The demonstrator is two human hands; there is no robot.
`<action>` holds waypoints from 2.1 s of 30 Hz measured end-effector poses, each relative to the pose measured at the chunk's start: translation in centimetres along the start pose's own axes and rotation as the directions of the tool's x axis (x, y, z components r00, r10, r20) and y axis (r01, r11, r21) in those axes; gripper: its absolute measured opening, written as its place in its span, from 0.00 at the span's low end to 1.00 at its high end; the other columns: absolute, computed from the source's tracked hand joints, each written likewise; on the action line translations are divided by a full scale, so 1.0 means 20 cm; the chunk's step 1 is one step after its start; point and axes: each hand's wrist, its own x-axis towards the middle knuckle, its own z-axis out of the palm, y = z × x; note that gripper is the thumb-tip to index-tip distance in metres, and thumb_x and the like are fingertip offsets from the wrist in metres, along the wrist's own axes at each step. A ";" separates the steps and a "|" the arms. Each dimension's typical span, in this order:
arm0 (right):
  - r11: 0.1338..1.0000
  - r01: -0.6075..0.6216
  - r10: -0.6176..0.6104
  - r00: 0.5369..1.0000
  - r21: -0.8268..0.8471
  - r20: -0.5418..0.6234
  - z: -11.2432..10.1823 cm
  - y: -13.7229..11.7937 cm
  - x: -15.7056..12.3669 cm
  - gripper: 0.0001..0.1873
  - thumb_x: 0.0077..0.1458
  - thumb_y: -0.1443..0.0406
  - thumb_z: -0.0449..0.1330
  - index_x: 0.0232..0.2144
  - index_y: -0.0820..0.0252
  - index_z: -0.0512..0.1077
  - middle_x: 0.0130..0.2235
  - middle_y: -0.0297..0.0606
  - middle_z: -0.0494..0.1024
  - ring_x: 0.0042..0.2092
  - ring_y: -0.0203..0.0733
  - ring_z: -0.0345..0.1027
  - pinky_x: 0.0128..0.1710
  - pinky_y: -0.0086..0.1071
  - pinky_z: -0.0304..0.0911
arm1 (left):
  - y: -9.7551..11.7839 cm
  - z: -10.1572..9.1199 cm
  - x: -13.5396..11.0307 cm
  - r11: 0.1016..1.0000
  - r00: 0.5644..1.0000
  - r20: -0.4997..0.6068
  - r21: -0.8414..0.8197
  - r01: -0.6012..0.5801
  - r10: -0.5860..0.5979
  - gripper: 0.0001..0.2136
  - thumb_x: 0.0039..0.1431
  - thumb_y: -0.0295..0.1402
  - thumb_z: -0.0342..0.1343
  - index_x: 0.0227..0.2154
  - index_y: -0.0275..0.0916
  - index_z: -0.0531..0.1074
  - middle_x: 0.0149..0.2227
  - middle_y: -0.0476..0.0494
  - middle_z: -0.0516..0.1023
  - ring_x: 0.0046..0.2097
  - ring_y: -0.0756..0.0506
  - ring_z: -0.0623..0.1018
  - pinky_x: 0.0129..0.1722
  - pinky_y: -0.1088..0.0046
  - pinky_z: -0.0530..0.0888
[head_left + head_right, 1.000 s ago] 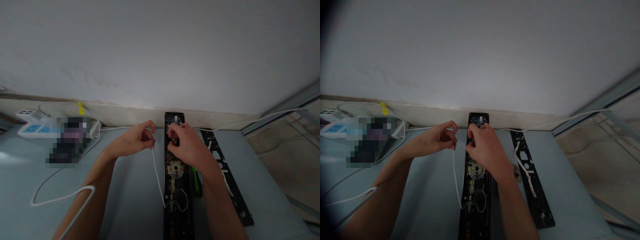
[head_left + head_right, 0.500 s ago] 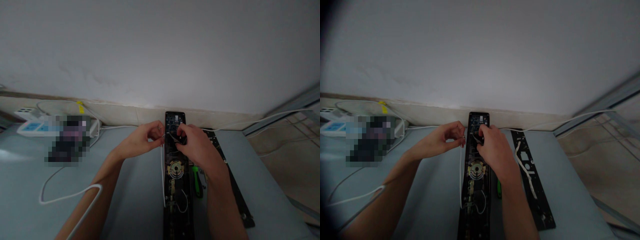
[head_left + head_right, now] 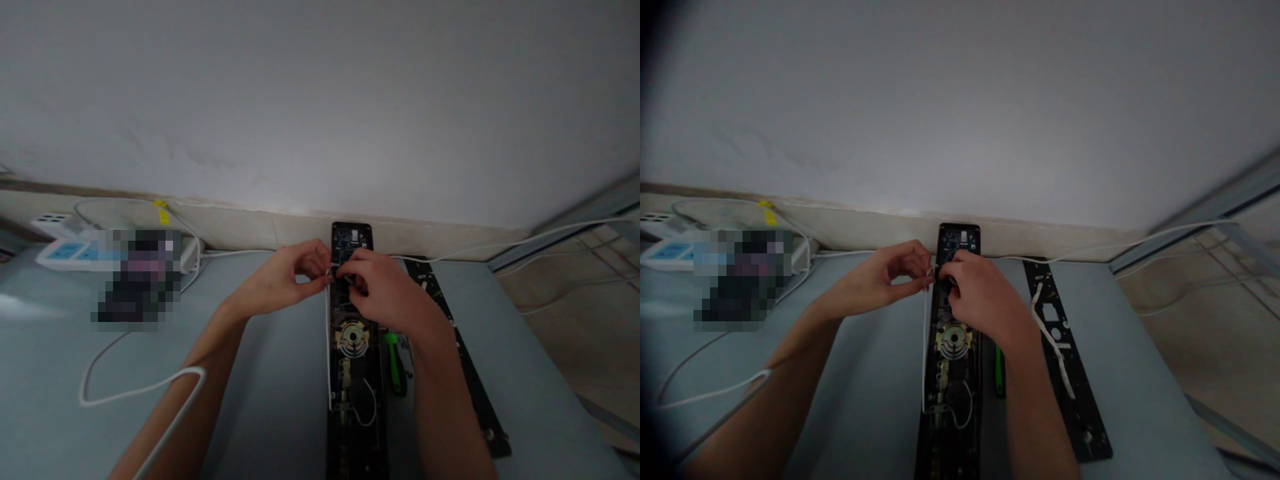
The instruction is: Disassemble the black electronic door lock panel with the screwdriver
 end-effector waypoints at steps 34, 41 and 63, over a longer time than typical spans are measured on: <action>0.995 -0.103 0.100 0.981 -0.008 -0.168 0.05 0.03 0.07 0.09 0.60 0.70 0.59 0.37 0.60 0.80 0.41 0.42 0.80 0.45 0.45 0.73 0.48 0.39 0.66 | -0.03 0.02 0.03 0.995 0.985 -0.153 -0.071 0.071 -0.082 0.14 0.50 0.29 0.68 0.37 0.38 0.69 0.33 0.53 0.76 0.31 0.52 0.80 0.33 0.78 0.77; 0.997 -0.075 0.071 0.987 -0.023 -0.145 0.04 0.01 0.07 0.10 0.58 0.70 0.62 0.40 0.59 0.81 0.43 0.41 0.80 0.47 0.46 0.74 0.49 0.39 0.67 | -0.01 0.04 0.02 0.997 0.985 -0.155 -0.034 0.066 -0.071 0.12 0.52 0.27 0.66 0.36 0.38 0.69 0.34 0.53 0.76 0.31 0.52 0.81 0.33 0.78 0.78; 0.984 -0.149 0.131 0.978 -0.101 -0.161 0.06 -0.02 0.09 0.10 0.59 0.70 0.61 0.38 0.55 0.83 0.42 0.39 0.82 0.42 0.43 0.75 0.41 0.36 0.64 | -0.11 0.02 0.02 0.990 0.979 -0.151 -0.056 0.129 -0.136 0.19 0.52 0.35 0.69 0.40 0.40 0.65 0.39 0.49 0.76 0.35 0.49 0.81 0.36 0.73 0.79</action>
